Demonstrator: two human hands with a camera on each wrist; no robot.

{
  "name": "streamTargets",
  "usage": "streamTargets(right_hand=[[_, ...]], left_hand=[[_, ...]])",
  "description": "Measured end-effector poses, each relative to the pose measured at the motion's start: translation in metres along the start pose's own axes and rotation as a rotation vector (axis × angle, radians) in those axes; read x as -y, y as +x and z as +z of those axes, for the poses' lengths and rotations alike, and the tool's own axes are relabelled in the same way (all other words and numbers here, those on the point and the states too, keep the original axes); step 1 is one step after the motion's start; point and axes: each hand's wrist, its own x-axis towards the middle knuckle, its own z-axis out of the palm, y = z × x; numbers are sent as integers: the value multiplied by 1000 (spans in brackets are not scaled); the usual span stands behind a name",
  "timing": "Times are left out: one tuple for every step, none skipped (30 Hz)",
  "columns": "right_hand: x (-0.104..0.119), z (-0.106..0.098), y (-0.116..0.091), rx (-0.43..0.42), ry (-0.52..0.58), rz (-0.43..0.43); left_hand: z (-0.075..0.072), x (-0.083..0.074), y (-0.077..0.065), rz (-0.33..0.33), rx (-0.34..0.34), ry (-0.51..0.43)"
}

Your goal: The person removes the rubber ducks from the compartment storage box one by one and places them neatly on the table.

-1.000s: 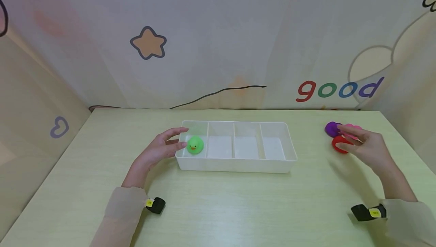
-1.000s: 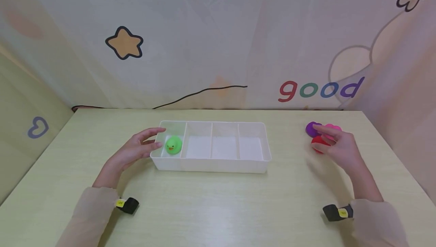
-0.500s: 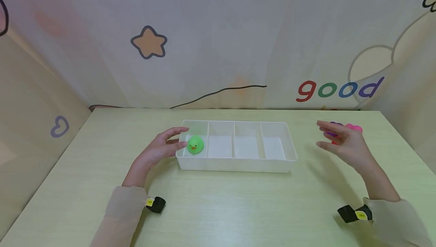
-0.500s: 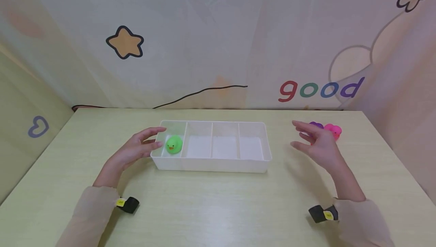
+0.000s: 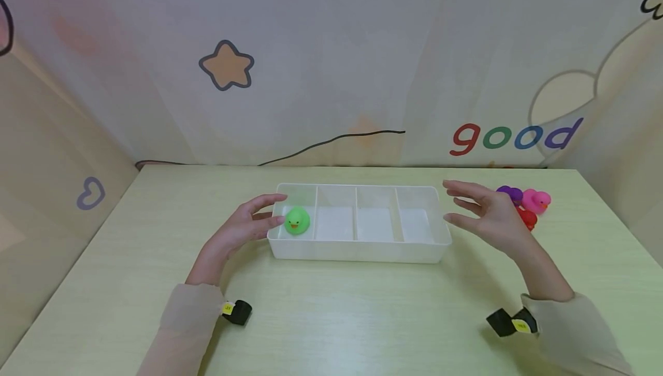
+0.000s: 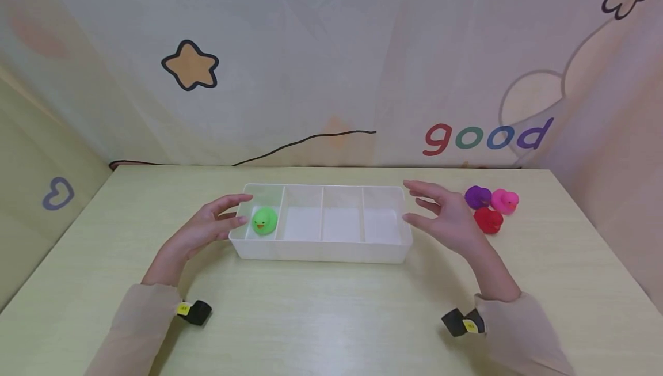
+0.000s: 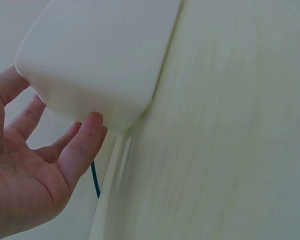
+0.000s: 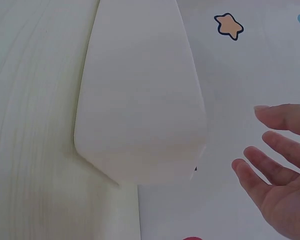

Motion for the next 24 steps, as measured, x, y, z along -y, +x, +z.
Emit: streamTargets(right_hand=[[2, 2, 1, 8, 14, -8], [4, 4, 3, 15, 24, -14], [6, 6, 4, 21, 31, -19], [8, 9, 5, 29, 41, -28], [9, 11, 7, 36, 53, -34], [11, 14, 8, 43, 58, -38], [12, 16, 10, 52, 68, -44], [14, 19, 12, 60, 73, -48], [16, 22, 14, 69, 78, -53], [17, 25, 15, 79, 88, -59], [19, 28, 17, 86, 95, -63], [21, 31, 18, 93, 98, -66], [23, 33, 19, 99, 105, -72], [25, 36, 20, 104, 109, -75], [28, 39, 21, 109, 117, -81], [29, 41, 22, 113, 126, -89], [31, 44, 23, 116, 132, -98], [32, 46, 25, 120, 137, -108], [34, 49, 26, 123, 148, -122], [35, 51, 27, 126, 157, -134], [35, 54, 28, 128, 166, -148], [36, 56, 30, 130, 176, -158], [37, 59, 31, 133, 188, -168], [38, 61, 33, 136, 200, -177]], left_hand=[[0, 0, 0, 0, 0, 1], [0, 0, 0, 0, 0, 1], [0, 0, 0, 0, -1, 2], [0, 0, 0, 0, -1, 2], [0, 0, 0, 0, -1, 3], [0, 0, 0, 1, -1, 5], [0, 1, 0, 1, -1, 4], [0, 1, 0, 0, -2, 3], [0, 1, 0, -1, -1, 1], [0, 2, 0, 0, -1, -1], [0, 2, 0, -2, -1, -4], [0, 2, 1, -4, 0, -6], [-1, 2, 1, -4, 0, -9], [0, 3, 1, -5, 1, -10], [0, 3, 1, -5, 2, -11], [0, 3, 1, -7, 2, -11], [0, 3, 1, -7, 3, -10], [0, 2, 1, -7, 2, -10], [0, 2, 1, -6, 2, -9], [-1, 2, 1, -6, 2, -8], [0, 2, 1, -5, 2, -7], [0, 2, 1, -4, 2, -5], [0, 1, 1, -3, 3, -4], [0, 1, 1, -4, 2, -3]])
